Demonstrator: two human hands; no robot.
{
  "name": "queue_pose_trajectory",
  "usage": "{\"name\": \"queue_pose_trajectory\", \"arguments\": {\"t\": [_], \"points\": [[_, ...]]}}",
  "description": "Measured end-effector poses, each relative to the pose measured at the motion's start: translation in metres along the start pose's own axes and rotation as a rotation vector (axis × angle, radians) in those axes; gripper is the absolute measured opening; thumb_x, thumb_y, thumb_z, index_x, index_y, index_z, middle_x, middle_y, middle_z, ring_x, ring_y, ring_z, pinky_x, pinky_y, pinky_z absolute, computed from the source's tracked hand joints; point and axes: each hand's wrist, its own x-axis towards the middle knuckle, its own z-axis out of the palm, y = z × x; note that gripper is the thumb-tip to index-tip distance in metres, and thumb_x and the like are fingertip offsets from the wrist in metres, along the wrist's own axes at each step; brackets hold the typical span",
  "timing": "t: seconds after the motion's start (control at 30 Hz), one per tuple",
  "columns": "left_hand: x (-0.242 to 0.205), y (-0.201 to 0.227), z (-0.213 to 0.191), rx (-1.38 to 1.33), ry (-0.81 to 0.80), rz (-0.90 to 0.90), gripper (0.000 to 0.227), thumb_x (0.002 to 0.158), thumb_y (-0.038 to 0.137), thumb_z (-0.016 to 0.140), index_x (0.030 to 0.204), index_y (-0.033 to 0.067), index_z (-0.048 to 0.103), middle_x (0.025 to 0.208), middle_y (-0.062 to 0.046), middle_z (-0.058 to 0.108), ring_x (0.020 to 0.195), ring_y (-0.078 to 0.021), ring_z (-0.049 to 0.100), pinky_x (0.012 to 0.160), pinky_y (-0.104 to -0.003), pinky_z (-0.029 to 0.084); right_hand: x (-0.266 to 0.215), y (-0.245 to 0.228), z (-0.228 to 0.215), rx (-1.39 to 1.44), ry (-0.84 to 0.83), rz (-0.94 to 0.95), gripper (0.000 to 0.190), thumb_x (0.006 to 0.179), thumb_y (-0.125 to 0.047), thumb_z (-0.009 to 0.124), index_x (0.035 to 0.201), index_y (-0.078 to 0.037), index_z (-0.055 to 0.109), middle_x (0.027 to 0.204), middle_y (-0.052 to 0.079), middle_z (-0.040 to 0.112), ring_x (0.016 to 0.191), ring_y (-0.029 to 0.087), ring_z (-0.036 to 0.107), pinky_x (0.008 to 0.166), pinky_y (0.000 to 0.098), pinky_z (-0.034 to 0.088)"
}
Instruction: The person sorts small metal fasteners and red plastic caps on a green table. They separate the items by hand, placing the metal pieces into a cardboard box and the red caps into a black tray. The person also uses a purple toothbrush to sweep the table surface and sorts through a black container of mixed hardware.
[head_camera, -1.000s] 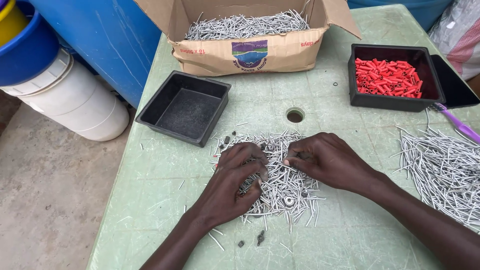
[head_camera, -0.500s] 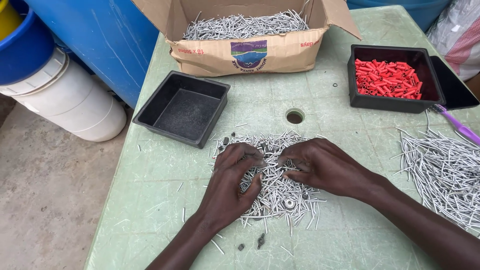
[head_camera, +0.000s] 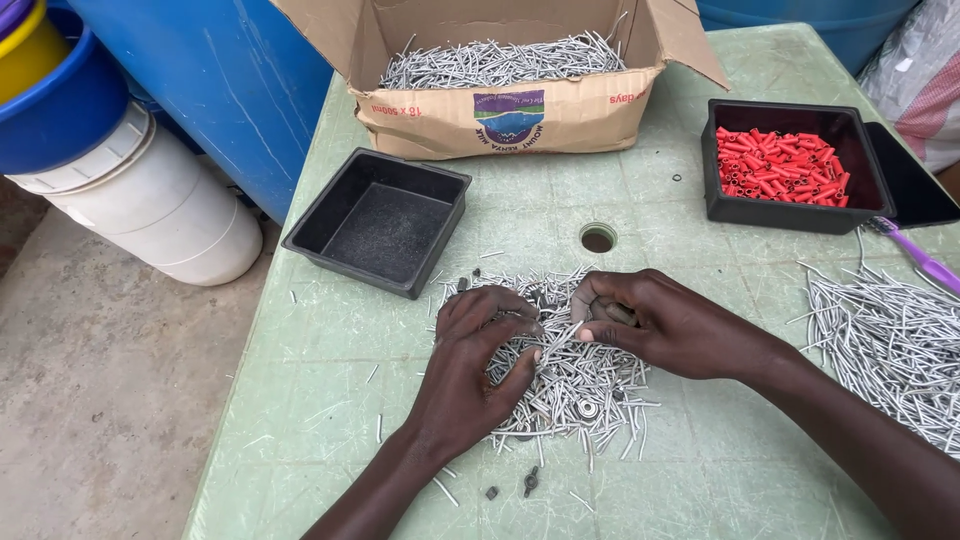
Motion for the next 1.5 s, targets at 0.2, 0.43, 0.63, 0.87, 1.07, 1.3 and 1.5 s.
{"name": "queue_pose_trajectory", "arguments": {"t": [0.2,0.43,0.63,0.87,1.07,1.3,1.5], "points": [[0.007,0.0,-0.007,-0.043,0.016,-0.107,0.018,0.086,0.006,0.058,0.101,0.0056,0.068,0.107,-0.008,0.063,0.113,-0.0303,0.058,0.099,-0.051,0.038,0.007,0.015,-0.001,0.56,0.036,0.019,0.016,0.09,-0.018,0.06,0.096,-0.003,0.061,0.07,0.009,0.061,0.057,0.015,0.054,0.049,0.0272,0.043],[0.037,-0.03,0.007,0.135,-0.131,-0.239,0.021,0.087,0.003,0.058,0.102,0.0068,0.072,0.1,-0.009,0.064,0.108,-0.0318,0.06,0.094,-0.052,0.044,0.006,0.017,-0.007,0.666,0.066,0.038,0.021,0.082,-0.009,0.057,0.094,0.004,0.068,0.059,0.01,0.056,0.048,0.012,0.05,0.038,0.0227,0.037],[0.051,-0.023,0.002,0.128,-0.263,-0.286,0.009,0.083,0.009,0.07,0.091,0.0084,0.075,0.092,-0.008,0.066,0.103,-0.0316,0.062,0.093,-0.053,0.047,0.01,0.031,0.002,0.765,0.091,0.026,0.023,0.086,-0.007,0.057,0.098,0.008,0.07,0.062,0.011,0.052,0.049,0.011,0.049,0.034,0.0192,0.037],[0.047,-0.024,-0.006,-0.066,-0.259,-0.316,0.011,0.08,0.006,0.07,0.089,0.0102,0.07,0.092,-0.006,0.068,0.103,-0.0333,0.064,0.091,-0.053,0.047,0.009,-0.001,0.012,0.406,0.215,-0.12,0.023,0.087,0.0,0.063,0.107,0.001,0.075,0.053,0.0,0.042,0.058,0.009,0.036,0.053,0.0242,0.039],[0.042,-0.018,-0.01,-0.145,-0.105,-0.264,0.011,0.087,0.002,0.064,0.097,0.0058,0.068,0.085,-0.014,0.071,0.093,-0.0342,0.069,0.086,-0.047,0.052,0.007,-0.01,0.008,-0.014,0.21,-0.052,0.022,0.088,-0.008,0.062,0.102,-0.007,0.079,0.034,0.004,0.045,0.039,0.012,0.035,0.046,0.0265,0.037],[0.035,0.008,-0.019,-0.232,0.093,-0.218,0.016,0.096,0.002,0.053,0.107,-0.0003,0.066,0.089,-0.017,0.069,0.091,-0.0312,0.07,0.084,-0.045,0.054,0.019,-0.032,-0.004,-0.149,0.168,-0.059,0.021,0.083,-0.003,0.066,0.098,-0.009,0.08,0.037,0.006,0.045,0.039,0.016,0.037,0.05,0.0324,0.038],[0.025,-0.006,-0.007,-0.273,0.167,-0.183,0.014,0.098,0.008,0.057,0.1,0.0011,0.069,0.08,-0.014,0.064,0.08,-0.0227,0.066,0.073,-0.039,0.054,0.027,-0.021,-0.001,-0.151,0.083,-0.072,0.022,0.078,-0.002,0.071,0.098,-0.005,0.079,0.041,0.005,0.049,0.041,0.018,0.038,0.052,0.0348,0.04]]}}
